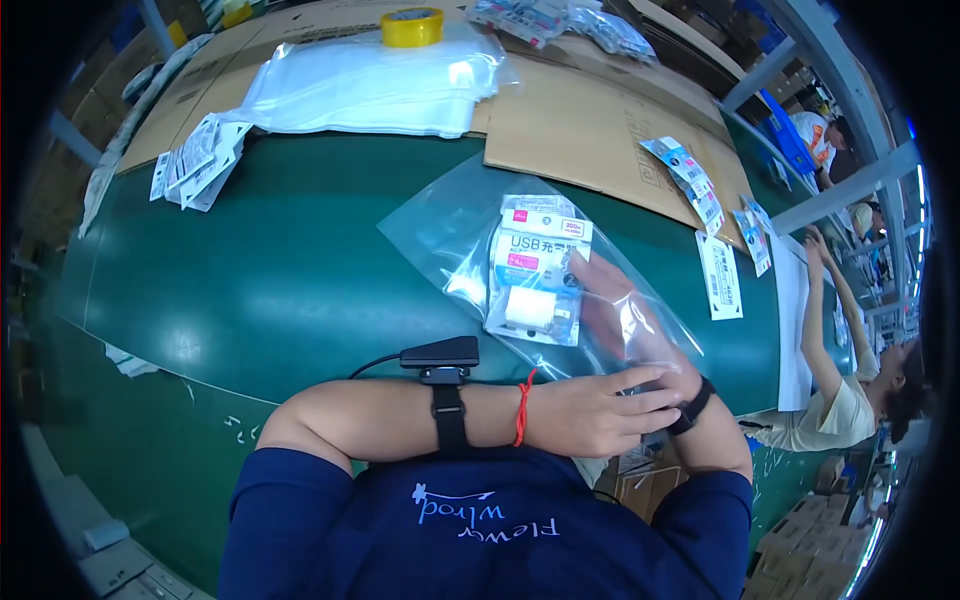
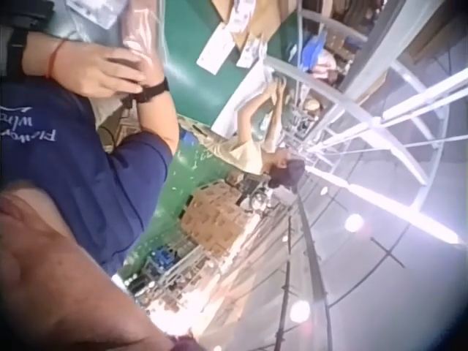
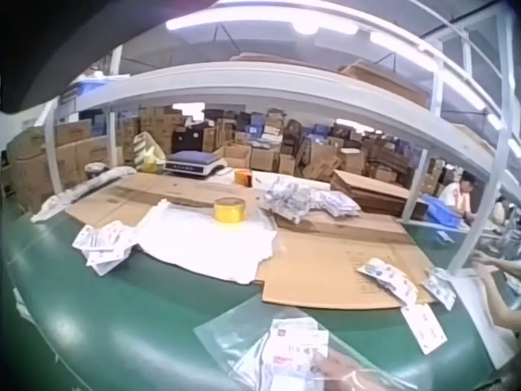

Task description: The person places a plastic bag on the table, gathers several packaged USB chargers, and slides them into the bag. After inserting the chargers, the person places a paper label inside the bag and presses the top to seal it.

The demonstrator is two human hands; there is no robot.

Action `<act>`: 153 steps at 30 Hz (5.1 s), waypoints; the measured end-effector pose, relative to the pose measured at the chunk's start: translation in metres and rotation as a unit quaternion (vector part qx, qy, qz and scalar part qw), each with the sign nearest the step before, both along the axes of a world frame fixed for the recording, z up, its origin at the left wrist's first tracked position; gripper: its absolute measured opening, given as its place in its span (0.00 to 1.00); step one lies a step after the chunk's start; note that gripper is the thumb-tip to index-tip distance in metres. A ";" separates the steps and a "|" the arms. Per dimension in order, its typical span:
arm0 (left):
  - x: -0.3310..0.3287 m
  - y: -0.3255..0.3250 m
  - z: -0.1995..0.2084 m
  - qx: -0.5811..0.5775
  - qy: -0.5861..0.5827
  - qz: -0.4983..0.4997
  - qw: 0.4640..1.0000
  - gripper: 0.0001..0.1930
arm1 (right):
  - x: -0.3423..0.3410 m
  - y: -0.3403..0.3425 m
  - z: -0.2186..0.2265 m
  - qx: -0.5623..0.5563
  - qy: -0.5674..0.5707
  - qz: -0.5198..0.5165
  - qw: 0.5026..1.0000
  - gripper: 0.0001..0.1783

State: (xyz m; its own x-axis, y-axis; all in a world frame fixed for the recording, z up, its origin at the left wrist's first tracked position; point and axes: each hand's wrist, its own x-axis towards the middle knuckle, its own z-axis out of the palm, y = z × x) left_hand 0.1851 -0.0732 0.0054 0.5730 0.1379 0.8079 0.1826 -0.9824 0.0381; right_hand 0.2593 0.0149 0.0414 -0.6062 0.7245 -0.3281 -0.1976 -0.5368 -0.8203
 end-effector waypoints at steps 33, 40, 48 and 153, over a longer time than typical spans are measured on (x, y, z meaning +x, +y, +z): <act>-0.039 0.051 0.016 -0.274 -0.222 0.193 0.916 0.26 | 0.042 -0.003 -0.020 0.024 -0.052 0.064 0.996 0.33; -0.058 0.065 -0.012 -0.388 -0.193 0.246 0.867 0.32 | 0.135 -0.002 0.012 0.131 -0.273 0.097 0.948 0.33; -0.034 0.047 0.003 -0.249 0.093 0.232 0.936 0.32 | 0.188 0.051 0.038 0.408 -0.351 -0.196 0.820 0.29; 0.051 0.037 0.009 -0.347 0.099 0.178 0.916 0.09 | 0.196 -0.044 -0.036 0.083 0.174 -0.525 0.829 0.21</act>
State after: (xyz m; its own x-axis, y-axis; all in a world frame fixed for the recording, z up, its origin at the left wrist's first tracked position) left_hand 0.2360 -0.0359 0.0146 0.5185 0.7844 0.3404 0.5570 -0.6119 0.5616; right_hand 0.4554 -0.0295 0.0058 0.3498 0.9306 -0.1077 -0.7239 0.1955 -0.6616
